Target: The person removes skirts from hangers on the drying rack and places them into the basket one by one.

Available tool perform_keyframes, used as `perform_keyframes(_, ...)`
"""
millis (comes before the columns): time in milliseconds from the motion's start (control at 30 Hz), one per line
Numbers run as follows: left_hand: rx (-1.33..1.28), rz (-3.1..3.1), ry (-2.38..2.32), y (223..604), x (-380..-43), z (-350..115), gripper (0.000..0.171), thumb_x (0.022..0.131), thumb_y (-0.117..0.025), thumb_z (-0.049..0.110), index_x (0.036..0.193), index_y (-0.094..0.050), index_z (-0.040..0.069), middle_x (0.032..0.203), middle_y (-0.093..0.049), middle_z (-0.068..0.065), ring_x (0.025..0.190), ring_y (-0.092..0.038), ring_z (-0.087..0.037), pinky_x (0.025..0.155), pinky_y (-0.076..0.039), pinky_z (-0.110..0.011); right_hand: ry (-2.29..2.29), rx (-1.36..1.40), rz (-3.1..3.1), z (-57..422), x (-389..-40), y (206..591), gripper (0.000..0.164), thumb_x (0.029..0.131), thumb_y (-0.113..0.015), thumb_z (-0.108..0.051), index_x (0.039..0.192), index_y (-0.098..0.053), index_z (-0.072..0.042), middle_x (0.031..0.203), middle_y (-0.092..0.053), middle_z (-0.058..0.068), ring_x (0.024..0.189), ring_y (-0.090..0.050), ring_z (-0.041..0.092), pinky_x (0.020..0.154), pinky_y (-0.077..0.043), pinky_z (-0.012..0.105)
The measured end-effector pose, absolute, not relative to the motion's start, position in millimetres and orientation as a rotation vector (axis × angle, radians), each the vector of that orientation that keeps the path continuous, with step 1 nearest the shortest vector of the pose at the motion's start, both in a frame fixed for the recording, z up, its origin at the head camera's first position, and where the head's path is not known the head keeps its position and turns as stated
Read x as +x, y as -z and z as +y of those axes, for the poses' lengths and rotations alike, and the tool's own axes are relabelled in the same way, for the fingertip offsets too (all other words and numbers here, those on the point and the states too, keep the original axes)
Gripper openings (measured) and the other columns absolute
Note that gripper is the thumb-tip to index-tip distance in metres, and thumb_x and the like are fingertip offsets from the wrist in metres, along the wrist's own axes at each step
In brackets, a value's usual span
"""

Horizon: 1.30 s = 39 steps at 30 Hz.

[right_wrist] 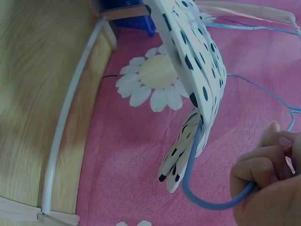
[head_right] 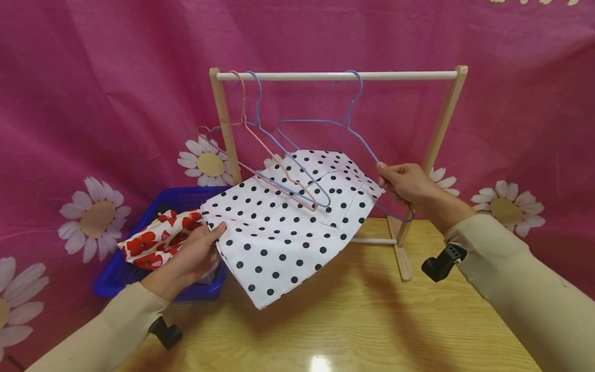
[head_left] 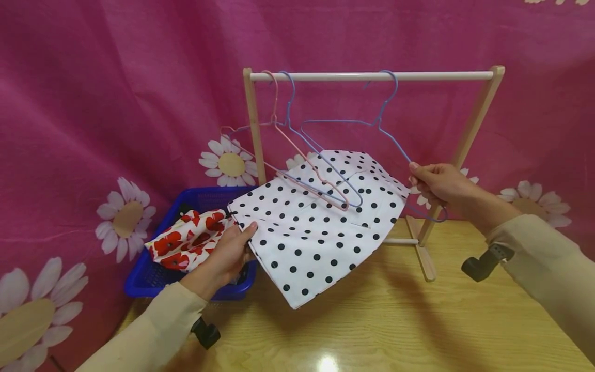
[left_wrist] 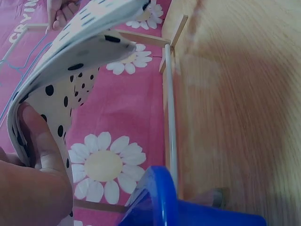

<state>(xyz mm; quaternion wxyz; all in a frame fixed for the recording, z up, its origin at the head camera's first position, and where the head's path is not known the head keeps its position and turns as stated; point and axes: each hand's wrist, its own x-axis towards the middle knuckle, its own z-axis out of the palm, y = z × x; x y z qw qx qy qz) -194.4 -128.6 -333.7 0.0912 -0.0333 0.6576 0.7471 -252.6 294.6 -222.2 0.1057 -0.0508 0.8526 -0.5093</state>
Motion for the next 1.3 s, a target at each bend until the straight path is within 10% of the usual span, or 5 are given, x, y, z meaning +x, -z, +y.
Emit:
perform_keyframes(367, -0.157, 2.008, -2.161, 327, -197, -140, 0.049, 0.110, -0.040, 0.030, 0.152, -0.037, 0.005, 0.147, -0.058, -0.015, 0.099, -0.067, -0.001, 0.083, -0.056, -0.013, 1.517, -0.161, 2.497, 297, -251, 221, 0.047, 0.106, -0.040, -0.050, 0.070, -0.060, -0.027, 0.055, -0.037, -0.014, 0.047, -0.031, 0.002, 0.045, -0.027, 0.025)
perform_keyframes(1300, -0.110, 2.067, -2.070, 327, -200, -166, 0.055, 0.108, -0.044, 0.037, 0.153, -0.037, 0.007, 0.146, -0.059, -0.013, 0.098, -0.072, -0.004, 0.091, -0.058, -0.021, 1.559, -0.160, 2.520, 300, -252, 221, 0.047, 0.106, -0.042, -0.047, 0.068, -0.059, -0.026, 0.054, -0.036, -0.014, 0.047, -0.029, 0.002, 0.050, -0.018, 0.034)
